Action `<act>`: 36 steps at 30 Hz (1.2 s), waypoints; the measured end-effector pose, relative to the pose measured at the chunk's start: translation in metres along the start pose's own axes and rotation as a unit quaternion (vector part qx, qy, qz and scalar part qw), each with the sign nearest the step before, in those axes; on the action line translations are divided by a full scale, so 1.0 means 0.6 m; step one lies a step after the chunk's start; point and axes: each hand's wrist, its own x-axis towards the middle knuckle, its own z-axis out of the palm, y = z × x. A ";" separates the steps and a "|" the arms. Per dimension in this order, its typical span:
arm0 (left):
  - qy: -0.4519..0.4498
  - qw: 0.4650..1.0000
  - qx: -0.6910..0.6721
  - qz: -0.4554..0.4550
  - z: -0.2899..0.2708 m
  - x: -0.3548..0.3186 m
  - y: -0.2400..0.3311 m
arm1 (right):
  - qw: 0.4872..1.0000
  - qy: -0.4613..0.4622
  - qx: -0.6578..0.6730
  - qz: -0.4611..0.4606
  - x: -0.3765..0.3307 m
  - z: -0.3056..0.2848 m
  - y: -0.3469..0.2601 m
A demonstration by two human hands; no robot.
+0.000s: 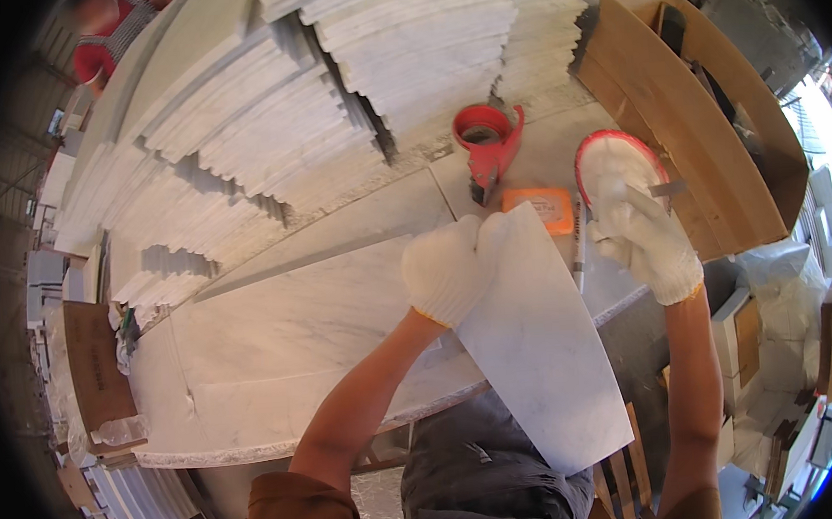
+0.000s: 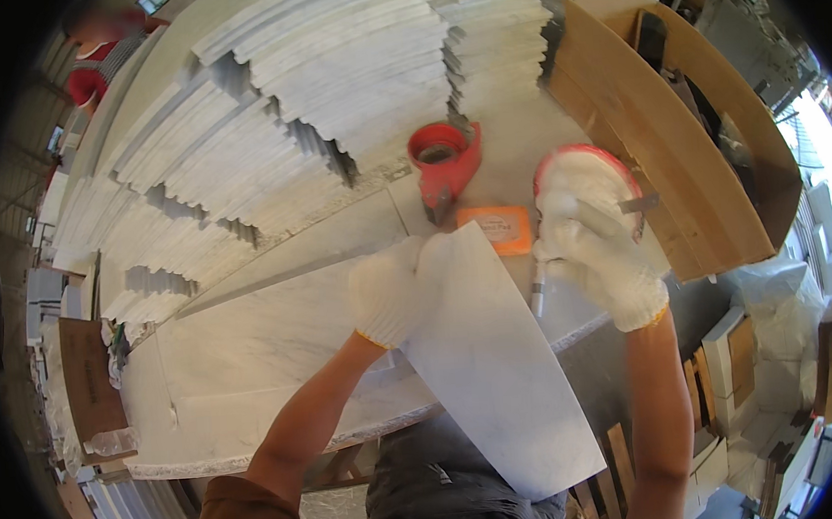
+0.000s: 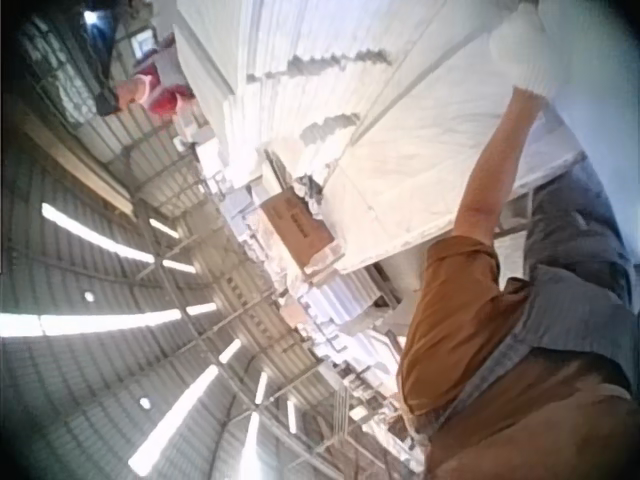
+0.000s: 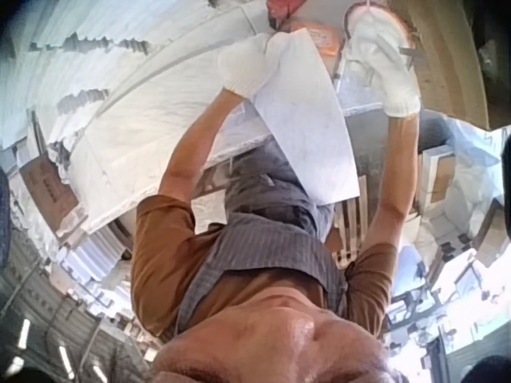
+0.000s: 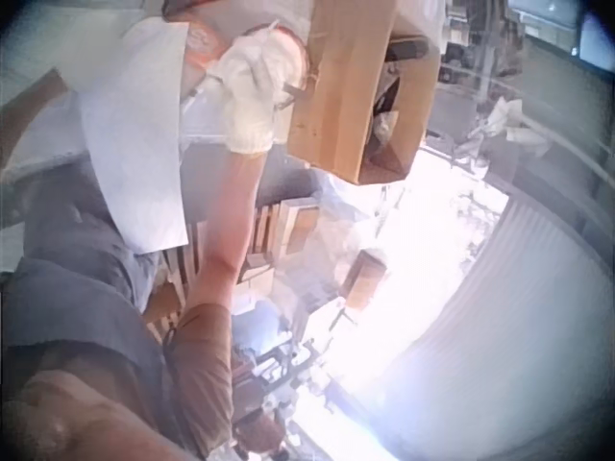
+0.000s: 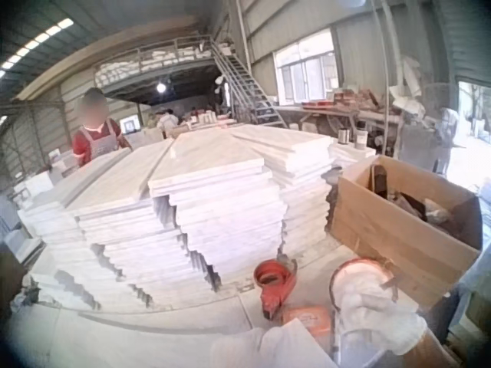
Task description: The person applies a white paste to the edges of a rectangular tile using a small metal tool, then scrapes and smooths the edges. The person uses an orange sanding block to rub the tile edges and surface, then stacks the finished tile with others.
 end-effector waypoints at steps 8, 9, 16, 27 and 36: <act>0.018 1.000 0.003 0.001 0.003 -0.001 -0.004 | 0.990 0.057 -0.092 -0.095 0.087 0.023 -0.032; 0.014 1.000 -0.003 0.007 0.006 0.002 0.004 | 0.983 0.068 -0.129 -0.108 0.109 0.005 -0.022; 0.020 1.000 0.007 0.007 0.003 0.001 0.004 | 0.850 0.167 -0.496 -0.061 0.156 0.062 -0.054; 0.005 1.000 0.012 0.012 0.005 0.001 0.000 | 0.731 0.155 -0.649 -0.142 0.204 0.032 0.015; 0.008 1.000 0.002 0.014 -0.003 0.000 0.002 | 0.733 0.232 -0.570 -0.289 0.097 0.025 -0.017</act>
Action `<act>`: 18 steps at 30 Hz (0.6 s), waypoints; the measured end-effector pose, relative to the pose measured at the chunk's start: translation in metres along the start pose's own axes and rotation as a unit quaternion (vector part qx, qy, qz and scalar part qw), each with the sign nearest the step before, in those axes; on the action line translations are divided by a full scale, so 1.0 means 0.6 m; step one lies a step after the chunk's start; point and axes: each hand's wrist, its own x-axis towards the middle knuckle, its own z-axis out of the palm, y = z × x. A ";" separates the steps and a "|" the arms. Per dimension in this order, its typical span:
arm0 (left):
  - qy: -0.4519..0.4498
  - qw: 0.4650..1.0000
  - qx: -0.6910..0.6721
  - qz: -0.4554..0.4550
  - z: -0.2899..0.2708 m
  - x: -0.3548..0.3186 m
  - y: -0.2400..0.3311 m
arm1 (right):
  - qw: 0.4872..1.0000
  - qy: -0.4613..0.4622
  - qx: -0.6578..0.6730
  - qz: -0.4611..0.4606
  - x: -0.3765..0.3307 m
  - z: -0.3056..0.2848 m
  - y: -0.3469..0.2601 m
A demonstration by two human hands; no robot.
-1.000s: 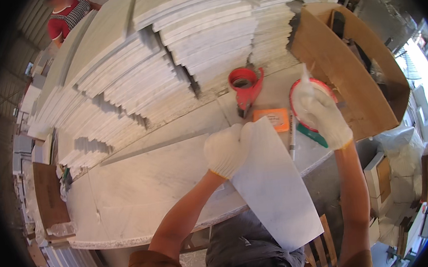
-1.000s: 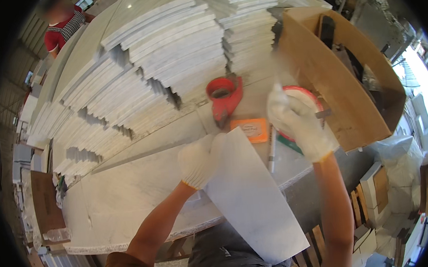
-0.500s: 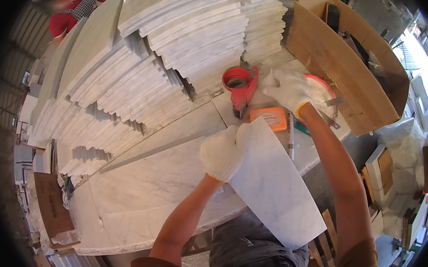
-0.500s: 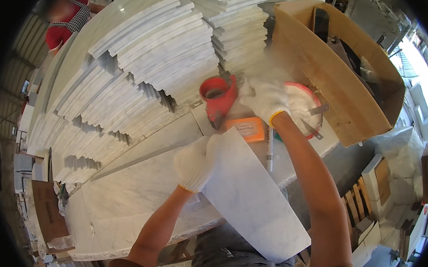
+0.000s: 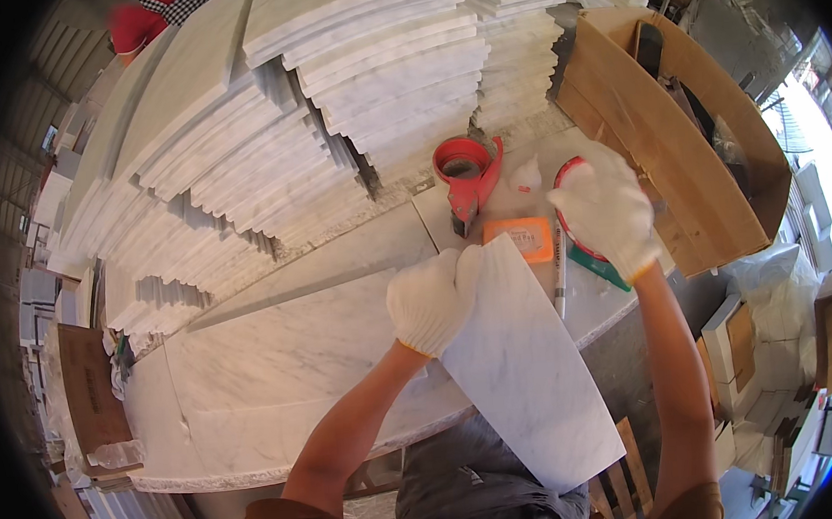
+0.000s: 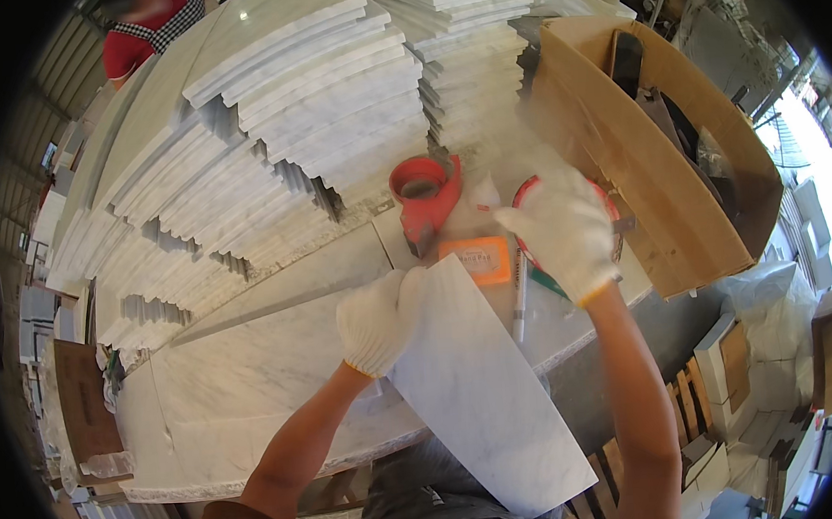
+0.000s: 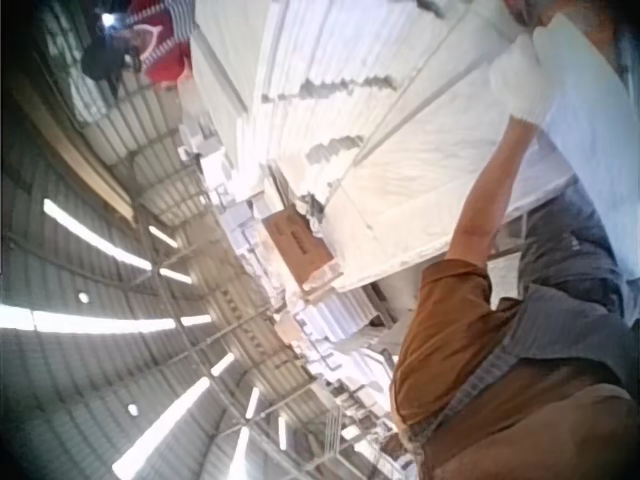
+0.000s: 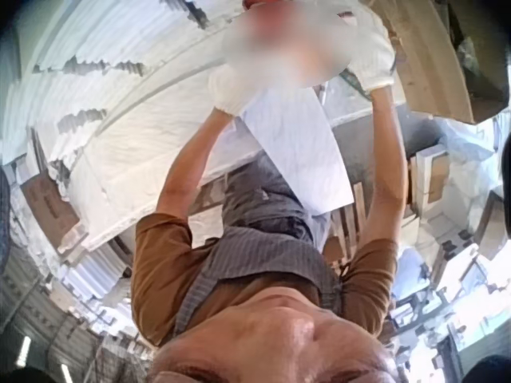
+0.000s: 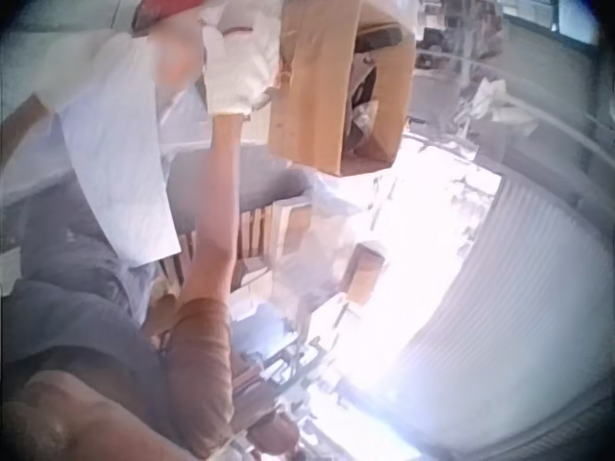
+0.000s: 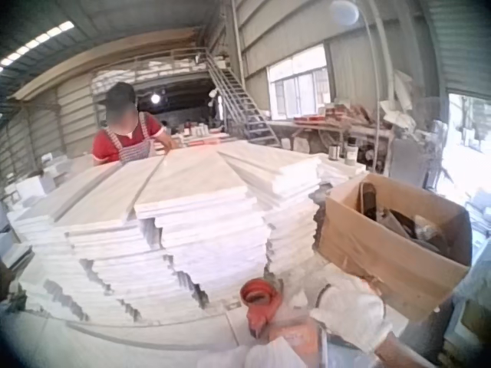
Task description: The person applies a white paste to the edges of a rectangular tile using a small metal tool, then scrapes and smooths the edges. The person uses an orange sanding block to rub the tile edges and surface, then stacks the finished tile with others.
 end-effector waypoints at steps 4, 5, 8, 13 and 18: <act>0.014 1.000 -0.005 -0.003 0.008 -0.001 0.001 | 0.990 0.084 0.083 0.080 -0.090 -0.083 0.035; 0.018 1.000 -0.006 -0.005 0.007 -0.002 0.001 | 0.988 0.094 0.072 0.102 -0.108 -0.097 0.044; 0.000 1.000 -0.006 -0.013 0.002 0.000 0.007 | 0.992 0.040 -0.112 0.046 -0.157 -0.127 0.083; -0.002 1.000 -0.004 0.003 -0.001 0.003 0.007 | 0.983 -0.030 -0.107 0.148 -0.164 -0.118 0.075; 0.001 1.000 0.001 0.006 0.002 0.003 0.007 | 0.981 -0.029 -0.057 0.182 -0.142 -0.091 0.080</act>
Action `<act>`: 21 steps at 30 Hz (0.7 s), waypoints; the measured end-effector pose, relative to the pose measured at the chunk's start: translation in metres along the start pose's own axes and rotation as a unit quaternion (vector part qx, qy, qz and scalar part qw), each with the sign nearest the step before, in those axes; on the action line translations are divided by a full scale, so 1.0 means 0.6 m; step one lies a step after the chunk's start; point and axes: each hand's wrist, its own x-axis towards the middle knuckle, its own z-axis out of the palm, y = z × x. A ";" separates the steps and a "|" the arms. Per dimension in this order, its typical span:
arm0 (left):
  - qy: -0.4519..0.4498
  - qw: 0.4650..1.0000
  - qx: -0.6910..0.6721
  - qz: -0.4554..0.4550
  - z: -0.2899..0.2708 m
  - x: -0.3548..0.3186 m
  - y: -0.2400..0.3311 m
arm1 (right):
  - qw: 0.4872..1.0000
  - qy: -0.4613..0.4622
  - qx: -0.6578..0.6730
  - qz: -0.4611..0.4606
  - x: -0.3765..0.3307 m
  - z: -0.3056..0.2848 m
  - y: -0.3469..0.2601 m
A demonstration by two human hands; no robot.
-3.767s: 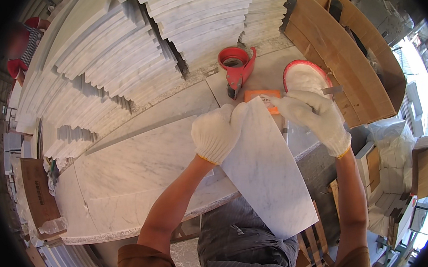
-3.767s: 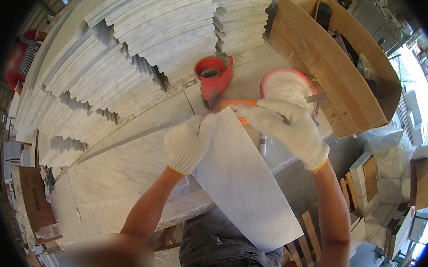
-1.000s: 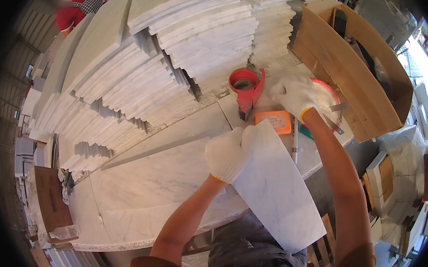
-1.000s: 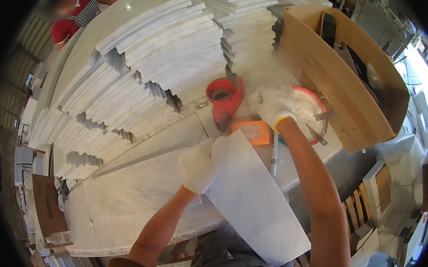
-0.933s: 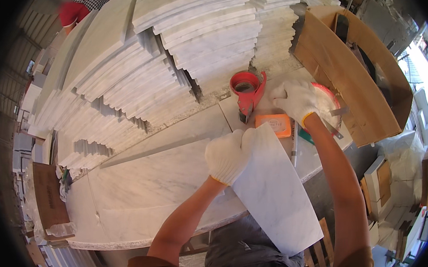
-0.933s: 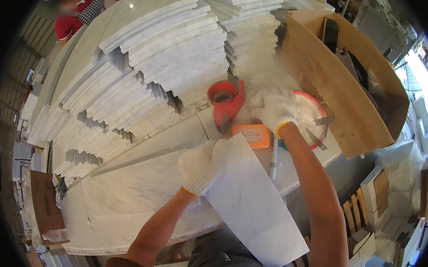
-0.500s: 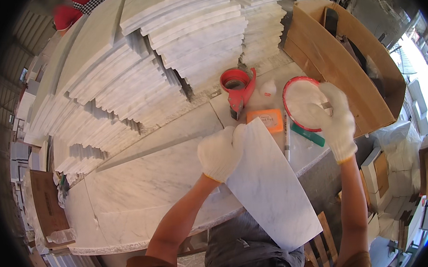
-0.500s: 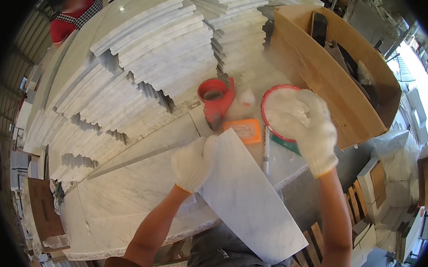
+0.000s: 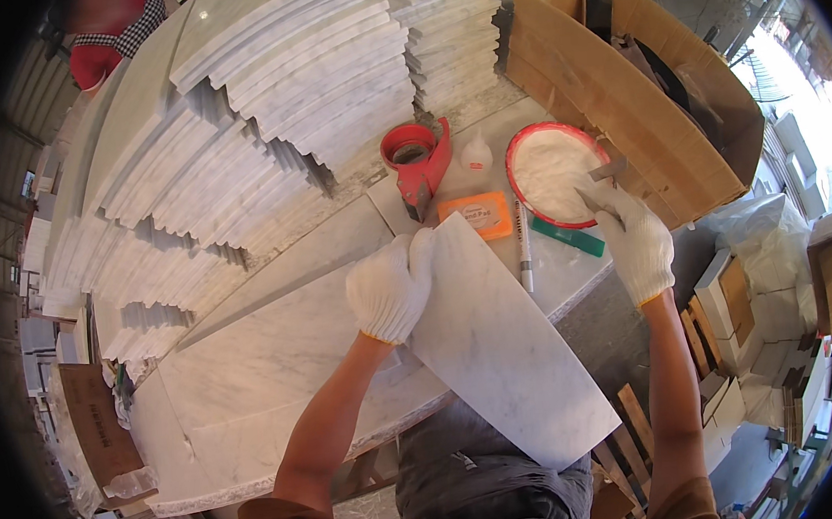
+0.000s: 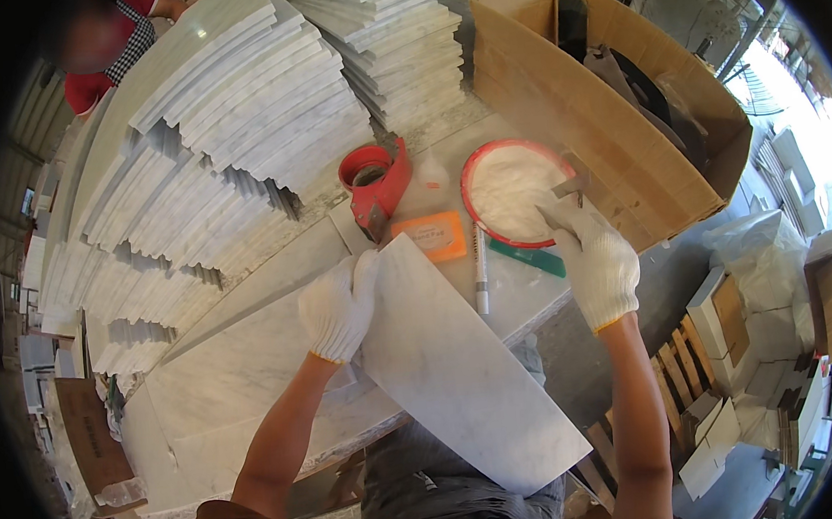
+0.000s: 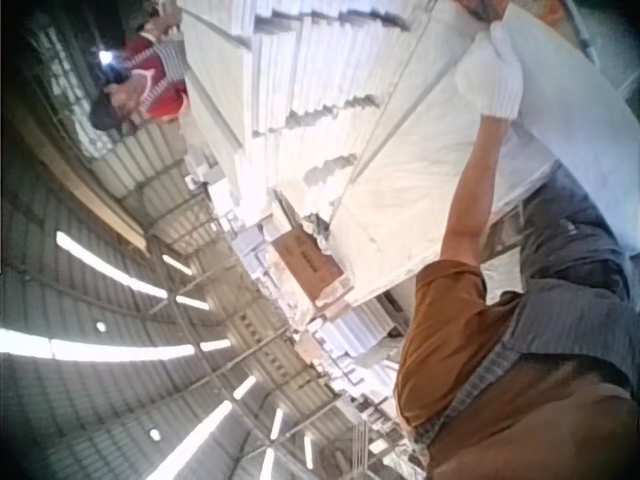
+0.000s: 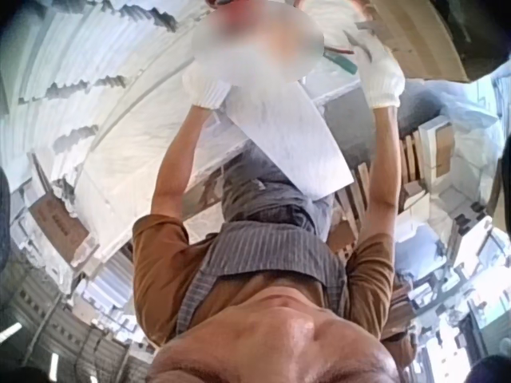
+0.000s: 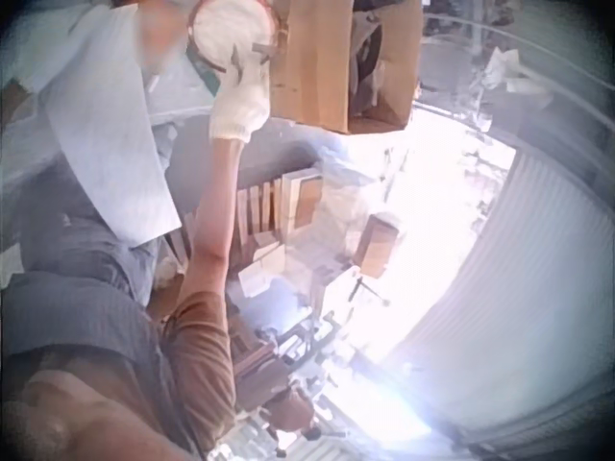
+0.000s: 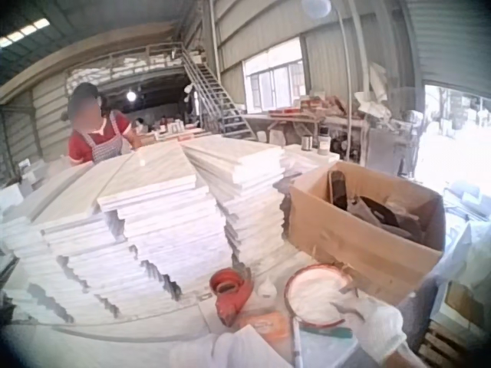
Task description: The person applies a white paste to the edges of a rectangular tile using a small metal tool, then scrapes and smooths the edges. The person uses an orange sanding block to rub the tile edges and surface, then stacks the finished tile with others.
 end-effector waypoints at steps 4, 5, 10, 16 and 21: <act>-0.010 1.000 0.012 -0.006 -0.003 0.000 0.000 | 0.997 0.069 0.028 -0.034 0.002 -0.012 -0.006; -0.016 1.000 0.018 -0.009 -0.003 0.000 0.000 | 0.995 0.067 0.070 -0.027 0.004 -0.011 -0.001; -0.001 1.000 0.010 -0.013 0.001 -0.001 -0.001 | 0.966 -0.024 0.251 0.052 0.001 0.012 0.017; -0.005 1.000 0.013 -0.007 -0.003 0.001 0.003 | 0.982 -0.011 0.184 0.032 0.000 0.039 0.015; 0.015 1.000 0.013 0.006 0.001 0.000 0.000 | 0.966 -0.043 0.241 0.086 0.001 0.042 0.013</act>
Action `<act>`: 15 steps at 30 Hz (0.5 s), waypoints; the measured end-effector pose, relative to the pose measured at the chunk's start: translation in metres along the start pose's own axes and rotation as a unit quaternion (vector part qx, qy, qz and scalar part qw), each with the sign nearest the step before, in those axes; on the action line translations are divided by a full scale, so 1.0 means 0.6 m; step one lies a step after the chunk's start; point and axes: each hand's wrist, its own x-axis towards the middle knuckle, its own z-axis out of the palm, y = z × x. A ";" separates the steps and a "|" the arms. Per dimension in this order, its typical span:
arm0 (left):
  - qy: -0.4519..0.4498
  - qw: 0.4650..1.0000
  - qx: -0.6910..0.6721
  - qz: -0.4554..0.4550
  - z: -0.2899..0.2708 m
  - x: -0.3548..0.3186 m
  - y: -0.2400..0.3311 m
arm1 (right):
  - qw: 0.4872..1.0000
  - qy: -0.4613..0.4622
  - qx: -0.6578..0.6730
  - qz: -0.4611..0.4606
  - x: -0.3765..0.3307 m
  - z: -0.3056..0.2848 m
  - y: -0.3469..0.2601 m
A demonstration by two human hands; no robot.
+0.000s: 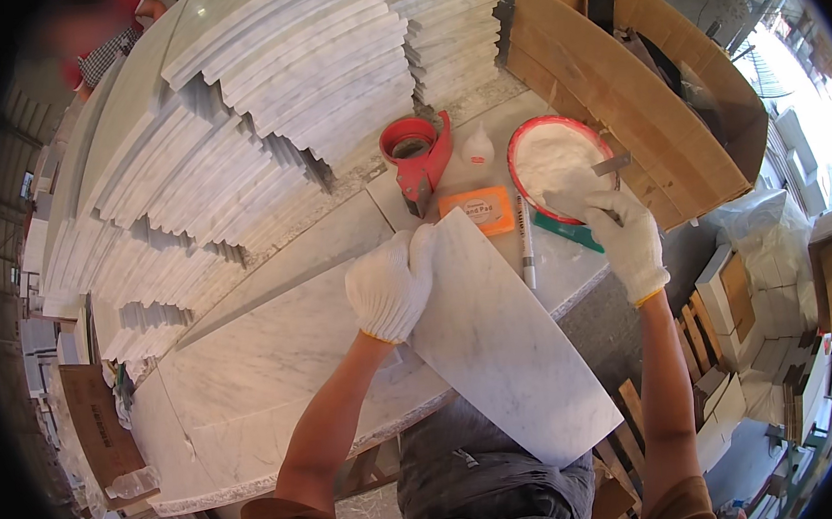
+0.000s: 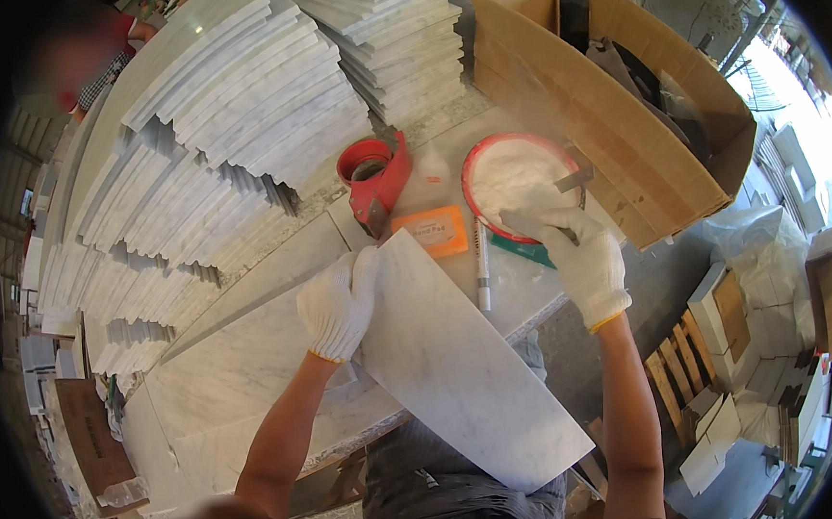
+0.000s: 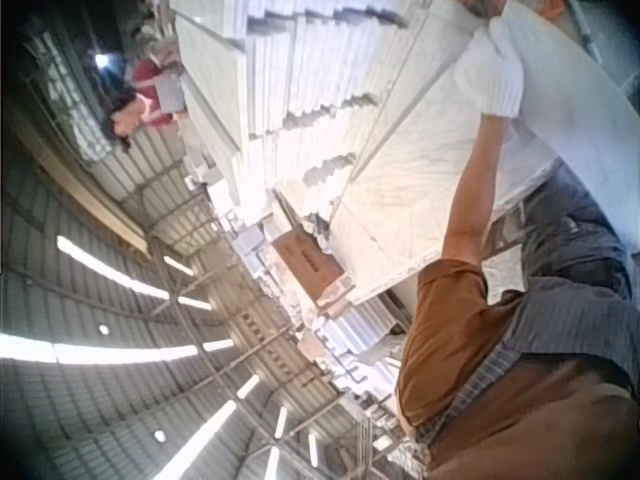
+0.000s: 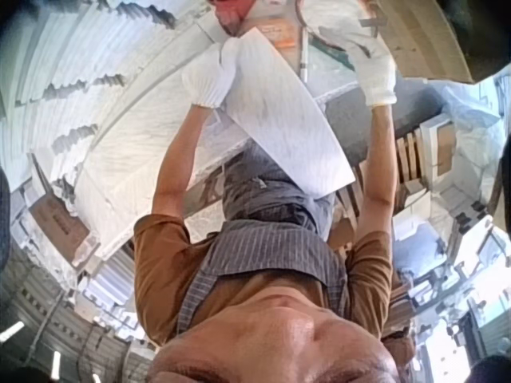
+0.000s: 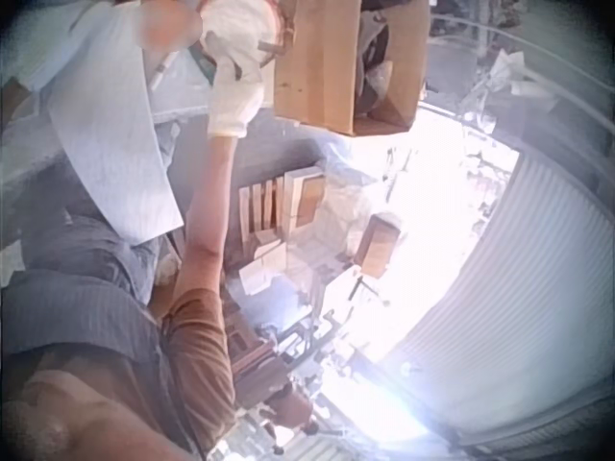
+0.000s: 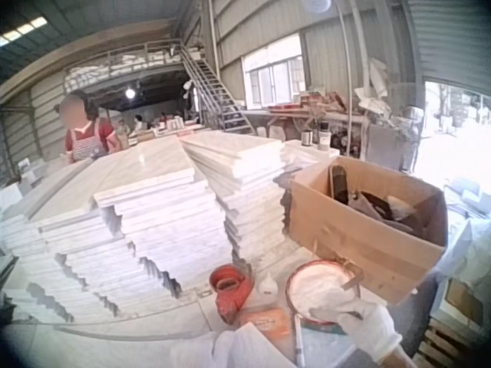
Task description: The person applies a white paste to the edges of a rectangular tile using a small metal tool, then scrapes and smooths the edges. The person uses an orange sanding block to rub the tile edges and surface, then stacks the finished tile with others.
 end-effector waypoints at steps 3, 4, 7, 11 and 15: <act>0.023 1.000 0.001 0.021 0.002 0.001 -0.001 | 0.999 -0.014 0.048 0.021 0.000 -0.001 0.006; 0.020 1.000 0.003 0.021 0.002 0.001 -0.001 | 0.998 -0.016 0.058 0.025 0.000 0.000 0.005; -0.014 1.000 0.011 0.000 0.001 0.001 -0.002 | 0.996 -0.014 0.076 0.039 -0.001 -0.002 0.005; 0.034 0.999 -0.017 0.023 0.002 0.001 0.001 | 0.987 -0.007 0.148 0.062 -0.012 -0.001 -0.012; 0.020 1.000 0.001 0.013 0.001 0.000 -0.001 | 0.966 -0.056 0.243 0.068 -0.032 0.017 -0.033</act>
